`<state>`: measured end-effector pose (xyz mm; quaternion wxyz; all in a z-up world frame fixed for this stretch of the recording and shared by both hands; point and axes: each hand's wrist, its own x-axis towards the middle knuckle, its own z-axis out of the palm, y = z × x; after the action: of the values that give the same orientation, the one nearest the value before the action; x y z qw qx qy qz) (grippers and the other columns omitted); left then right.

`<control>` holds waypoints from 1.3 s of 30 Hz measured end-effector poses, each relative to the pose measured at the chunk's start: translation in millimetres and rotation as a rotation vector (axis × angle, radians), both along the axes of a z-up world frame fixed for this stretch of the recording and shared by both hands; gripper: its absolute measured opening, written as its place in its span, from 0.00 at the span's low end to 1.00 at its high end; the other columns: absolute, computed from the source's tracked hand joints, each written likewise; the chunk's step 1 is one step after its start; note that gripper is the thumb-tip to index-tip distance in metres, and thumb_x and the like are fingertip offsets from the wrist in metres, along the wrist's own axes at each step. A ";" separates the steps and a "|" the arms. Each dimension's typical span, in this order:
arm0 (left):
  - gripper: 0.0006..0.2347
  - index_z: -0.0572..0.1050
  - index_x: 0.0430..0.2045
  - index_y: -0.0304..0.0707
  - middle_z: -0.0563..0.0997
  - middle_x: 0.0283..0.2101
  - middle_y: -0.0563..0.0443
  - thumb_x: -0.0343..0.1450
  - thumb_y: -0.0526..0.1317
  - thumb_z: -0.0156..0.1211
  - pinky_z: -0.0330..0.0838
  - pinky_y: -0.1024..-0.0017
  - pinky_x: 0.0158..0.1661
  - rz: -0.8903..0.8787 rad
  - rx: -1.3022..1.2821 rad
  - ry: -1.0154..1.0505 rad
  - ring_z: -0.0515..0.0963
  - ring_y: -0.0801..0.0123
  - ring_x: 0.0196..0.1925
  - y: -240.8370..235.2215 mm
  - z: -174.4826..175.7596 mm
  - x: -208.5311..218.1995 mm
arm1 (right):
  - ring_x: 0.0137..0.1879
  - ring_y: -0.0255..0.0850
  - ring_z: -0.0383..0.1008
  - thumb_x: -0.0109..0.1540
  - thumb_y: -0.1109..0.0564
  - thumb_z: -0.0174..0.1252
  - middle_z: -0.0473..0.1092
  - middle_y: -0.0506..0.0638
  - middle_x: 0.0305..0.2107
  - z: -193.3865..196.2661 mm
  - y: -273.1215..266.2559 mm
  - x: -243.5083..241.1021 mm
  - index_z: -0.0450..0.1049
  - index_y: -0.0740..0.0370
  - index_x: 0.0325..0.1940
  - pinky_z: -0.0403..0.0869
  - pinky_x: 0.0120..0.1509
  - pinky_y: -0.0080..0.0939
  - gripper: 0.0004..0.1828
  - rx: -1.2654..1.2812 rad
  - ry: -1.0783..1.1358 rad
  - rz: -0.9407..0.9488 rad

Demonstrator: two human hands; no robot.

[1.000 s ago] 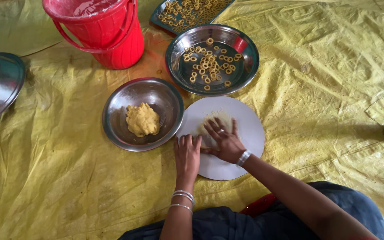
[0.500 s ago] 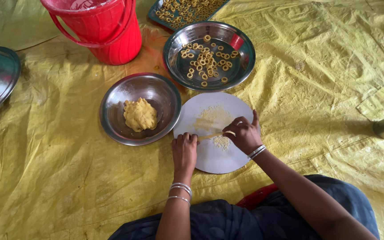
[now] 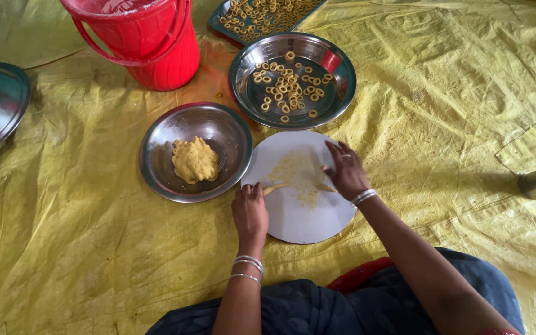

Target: The person sits on a yellow tarp and shapes small pieces of yellow dough into rings by hand. They roll the dough into thin strips, form them into circles, and place the finished rings into a metal bowl. The process is repeated continuously throughout the clip.

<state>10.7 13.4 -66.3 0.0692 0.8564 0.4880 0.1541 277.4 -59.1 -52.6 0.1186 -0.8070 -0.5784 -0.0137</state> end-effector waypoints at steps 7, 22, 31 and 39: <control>0.11 0.80 0.46 0.43 0.79 0.52 0.45 0.71 0.38 0.59 0.74 0.59 0.52 -0.090 0.092 -0.010 0.77 0.58 0.55 1.8 -2.7 0.3 | 0.81 0.61 0.27 0.62 0.21 0.41 0.30 0.66 0.77 25.3 2.3 -71.3 0.33 0.67 0.79 0.39 0.81 0.61 0.59 -0.524 -0.262 0.294; 0.24 0.70 0.60 0.37 0.74 0.60 0.42 0.69 0.44 0.64 0.73 0.62 0.56 0.026 -0.111 -0.028 0.72 0.55 0.63 4.4 3.7 0.5 | 0.80 0.62 0.24 0.65 0.25 0.38 0.28 0.71 0.74 4.2 -29.2 -75.6 0.30 0.77 0.76 0.38 0.80 0.60 0.58 -0.399 -0.127 0.342; 0.24 0.69 0.60 0.35 0.77 0.56 0.45 0.69 0.43 0.63 0.74 0.61 0.53 0.071 -0.164 -0.133 0.75 0.54 0.58 6.3 1.8 1.3 | 0.80 0.65 0.30 0.67 0.29 0.37 0.32 0.75 0.74 2.9 -15.4 -70.1 0.33 0.79 0.76 0.40 0.80 0.58 0.55 -0.437 -0.402 0.222; 0.24 0.71 0.58 0.34 0.77 0.57 0.43 0.68 0.43 0.64 0.74 0.63 0.54 0.062 -0.102 -0.148 0.76 0.55 0.56 3.4 -4.7 -2.2 | 0.79 0.65 0.25 0.68 0.28 0.31 0.31 0.73 0.75 -8.2 -10.9 -39.4 0.34 0.75 0.77 0.37 0.79 0.60 0.52 -0.398 -0.481 0.153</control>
<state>8.4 16.8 -71.0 0.1439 0.8223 0.5152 0.1941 238.0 -69.9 -60.8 -0.1810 -0.7420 -0.6403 -0.0818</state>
